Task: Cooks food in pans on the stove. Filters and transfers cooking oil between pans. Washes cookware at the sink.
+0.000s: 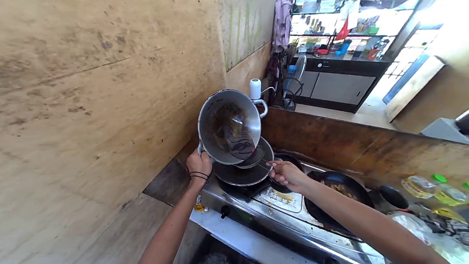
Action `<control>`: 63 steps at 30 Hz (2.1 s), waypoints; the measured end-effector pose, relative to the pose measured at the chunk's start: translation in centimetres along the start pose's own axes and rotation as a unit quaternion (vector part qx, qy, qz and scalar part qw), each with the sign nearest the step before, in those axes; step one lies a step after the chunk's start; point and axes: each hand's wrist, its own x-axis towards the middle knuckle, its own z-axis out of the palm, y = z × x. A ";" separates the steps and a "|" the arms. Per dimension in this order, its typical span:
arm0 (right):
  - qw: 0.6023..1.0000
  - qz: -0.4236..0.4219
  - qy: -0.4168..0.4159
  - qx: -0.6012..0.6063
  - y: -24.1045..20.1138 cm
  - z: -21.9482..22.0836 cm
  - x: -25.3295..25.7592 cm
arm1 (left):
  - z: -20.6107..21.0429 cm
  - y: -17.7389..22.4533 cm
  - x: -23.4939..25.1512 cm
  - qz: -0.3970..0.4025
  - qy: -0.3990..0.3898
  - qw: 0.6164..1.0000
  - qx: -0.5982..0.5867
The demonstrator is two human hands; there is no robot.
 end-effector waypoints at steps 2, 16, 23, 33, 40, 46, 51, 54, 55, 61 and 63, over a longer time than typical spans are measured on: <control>1.000 -0.016 0.001 0.004 0.4 -0.2 0.3 | 0.1 0.4 0.1 0.020 0.006 1.000 0.002; 0.996 -0.089 -0.020 0.011 -0.4 -0.2 0.3 | -1.3 2.3 0.9 0.129 0.071 0.989 0.015; 0.989 -0.146 -0.024 0.010 -2.8 0.4 -0.8 | -2.6 3.5 1.4 0.151 0.128 0.980 -0.008; 0.982 -0.190 -0.012 0.003 -5.1 1.7 -2.5 | -4.1 2.7 1.2 0.196 0.165 0.965 -0.045; 0.978 -0.210 -0.020 0.006 -5.4 2.4 -3.2 | -5.1 3.9 0.2 0.210 0.203 0.956 -0.022; 0.979 -0.204 -0.018 0.016 -4.5 2.1 -3.2 | -4.4 3.6 -0.4 0.202 0.197 0.959 -0.019; 0.980 -0.199 -0.012 0.001 -3.0 -0.7 -4.0 | -3.0 3.5 1.2 0.065 0.121 0.983 -0.126; 0.981 -0.190 -0.006 -0.025 -0.3 -2.0 -3.8 | -1.9 5.1 3.5 -0.080 0.070 0.968 -0.227; 0.982 -0.183 -0.003 -0.037 1.1 -2.3 -3.5 | -1.5 5.4 3.7 -0.121 0.053 0.959 -0.251; 0.994 -0.103 0.019 0.021 4.2 -4.3 -1.8 | 0.3 5.3 2.6 -0.208 0.008 0.937 -0.282; 0.994 -0.099 0.022 0.034 4.7 -5.0 -1.3 | -0.1 5.6 2.1 -0.217 0.013 0.934 -0.285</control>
